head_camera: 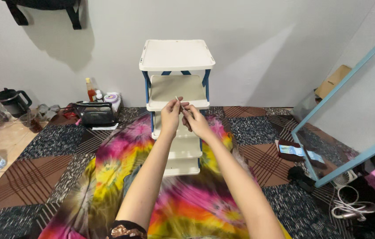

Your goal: The person uses a screwdriver to remove screws from a white and blue plastic shelving unit. They detach the top tray and then remove the blue X-shaped support pieces from between the shelves.

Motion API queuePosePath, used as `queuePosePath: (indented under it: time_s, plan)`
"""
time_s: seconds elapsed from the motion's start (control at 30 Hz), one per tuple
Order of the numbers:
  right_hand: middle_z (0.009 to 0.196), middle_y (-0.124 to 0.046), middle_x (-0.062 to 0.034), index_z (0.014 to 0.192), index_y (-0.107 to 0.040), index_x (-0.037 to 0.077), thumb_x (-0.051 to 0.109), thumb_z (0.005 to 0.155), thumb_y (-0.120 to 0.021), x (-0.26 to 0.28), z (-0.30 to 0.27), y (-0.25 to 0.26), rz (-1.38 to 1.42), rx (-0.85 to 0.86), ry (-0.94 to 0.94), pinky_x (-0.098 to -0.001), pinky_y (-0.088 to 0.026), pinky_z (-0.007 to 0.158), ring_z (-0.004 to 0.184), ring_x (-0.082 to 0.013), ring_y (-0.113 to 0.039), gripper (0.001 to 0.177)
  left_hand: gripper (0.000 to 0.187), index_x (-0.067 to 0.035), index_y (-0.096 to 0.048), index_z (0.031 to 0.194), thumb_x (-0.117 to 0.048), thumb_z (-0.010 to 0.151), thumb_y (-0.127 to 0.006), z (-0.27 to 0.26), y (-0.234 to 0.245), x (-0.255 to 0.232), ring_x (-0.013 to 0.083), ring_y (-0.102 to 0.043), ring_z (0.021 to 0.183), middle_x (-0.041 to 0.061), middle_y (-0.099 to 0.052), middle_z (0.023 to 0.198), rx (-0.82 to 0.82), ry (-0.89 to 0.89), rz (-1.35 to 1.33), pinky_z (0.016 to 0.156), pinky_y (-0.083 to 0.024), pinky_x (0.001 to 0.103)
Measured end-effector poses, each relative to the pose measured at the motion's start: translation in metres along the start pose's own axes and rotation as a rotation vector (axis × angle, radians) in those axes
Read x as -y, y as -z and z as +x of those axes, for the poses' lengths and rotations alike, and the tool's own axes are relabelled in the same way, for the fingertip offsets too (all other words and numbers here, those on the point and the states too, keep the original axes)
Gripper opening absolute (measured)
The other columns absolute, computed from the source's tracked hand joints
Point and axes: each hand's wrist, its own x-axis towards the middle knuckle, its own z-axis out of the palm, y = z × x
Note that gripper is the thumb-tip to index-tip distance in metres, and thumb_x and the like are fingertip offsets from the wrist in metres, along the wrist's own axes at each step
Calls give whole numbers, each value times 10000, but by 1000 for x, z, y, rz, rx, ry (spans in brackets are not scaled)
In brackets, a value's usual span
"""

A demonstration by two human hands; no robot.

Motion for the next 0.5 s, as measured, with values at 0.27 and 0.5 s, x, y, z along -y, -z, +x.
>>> queuePosePath:
  time_s: [0.27, 0.5]
  plan:
    - [739, -556, 0, 1201, -535, 86, 245, 1059, -556, 13, -14, -18, -125, -61, 70, -236, -369, 462, 566, -57, -493, 214, 194, 35, -634, 1055, -100, 959, -737, 0, -1, -6, 174, -718, 868, 150, -752, 954, -92, -112, -56, 786, -548, 283]
    - [712, -526, 3, 1161, -553, 144, 405, 1057, -482, 19, -18, -19, 394, 85, -177, -240, -320, 473, 524, -80, -430, 290, 286, -10, -636, 1232, -180, 1007, -590, -8, -4, -32, 173, -740, 900, 123, -760, 1006, 67, 38, -172, 812, -584, 288]
